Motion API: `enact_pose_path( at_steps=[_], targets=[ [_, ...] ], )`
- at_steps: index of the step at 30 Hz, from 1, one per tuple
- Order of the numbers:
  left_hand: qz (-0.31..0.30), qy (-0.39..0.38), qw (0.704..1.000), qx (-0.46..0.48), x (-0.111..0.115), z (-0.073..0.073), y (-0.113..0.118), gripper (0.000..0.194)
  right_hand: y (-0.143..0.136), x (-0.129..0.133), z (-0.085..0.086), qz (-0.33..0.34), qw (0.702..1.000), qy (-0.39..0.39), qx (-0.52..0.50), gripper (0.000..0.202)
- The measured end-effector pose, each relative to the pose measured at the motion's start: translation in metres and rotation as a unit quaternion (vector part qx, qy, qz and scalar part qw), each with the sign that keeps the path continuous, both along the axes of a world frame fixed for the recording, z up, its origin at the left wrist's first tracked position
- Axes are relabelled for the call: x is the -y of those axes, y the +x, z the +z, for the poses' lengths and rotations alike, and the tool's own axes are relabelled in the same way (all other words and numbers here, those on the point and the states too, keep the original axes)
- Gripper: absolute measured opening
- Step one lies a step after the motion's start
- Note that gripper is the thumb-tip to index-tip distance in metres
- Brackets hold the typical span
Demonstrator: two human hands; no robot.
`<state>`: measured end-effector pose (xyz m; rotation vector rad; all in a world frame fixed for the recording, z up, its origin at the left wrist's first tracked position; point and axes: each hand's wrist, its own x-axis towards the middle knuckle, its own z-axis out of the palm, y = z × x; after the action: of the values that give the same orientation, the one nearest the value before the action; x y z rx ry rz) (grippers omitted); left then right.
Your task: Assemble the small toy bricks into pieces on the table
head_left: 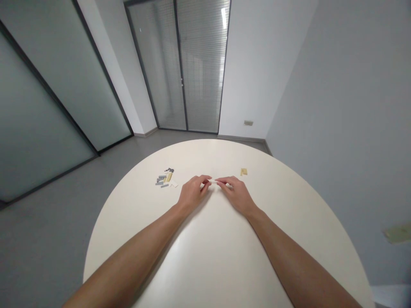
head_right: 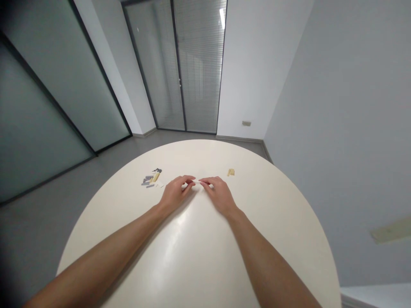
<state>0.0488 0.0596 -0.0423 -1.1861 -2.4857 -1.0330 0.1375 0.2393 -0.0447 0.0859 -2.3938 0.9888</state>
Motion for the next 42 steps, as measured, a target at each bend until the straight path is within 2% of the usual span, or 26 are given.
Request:
enact_pose_path(
  at_steps=[3, 11, 20, 42],
  targets=[
    [-0.004, 0.007, 1.000, 0.004, -0.0001, -0.0008, -0.0002, 0.028, -0.0003, -0.0001, -0.0009, -0.007, 1.000, -0.017, 0.010, 0.019],
    [-0.019, 0.016, 0.999, -0.024, -0.0001, -0.0040, -0.0025, 0.019, -0.0021, -0.0001, -0.0032, -0.019, 0.999, -0.030, 0.004, 0.016],
    [-0.003, 0.015, 1.000, -0.024, 0.0004, -0.0022, -0.0024, 0.018, -0.0031, -0.0010, -0.0065, -0.028, 0.999, -0.016, -0.006, 0.019],
    [-0.020, 0.030, 0.998, -0.043, 0.0007, -0.0013, -0.0022, 0.017, -0.0039, -0.0038, -0.0060, -0.024, 1.000, -0.007, -0.004, 0.016]
  ],
)
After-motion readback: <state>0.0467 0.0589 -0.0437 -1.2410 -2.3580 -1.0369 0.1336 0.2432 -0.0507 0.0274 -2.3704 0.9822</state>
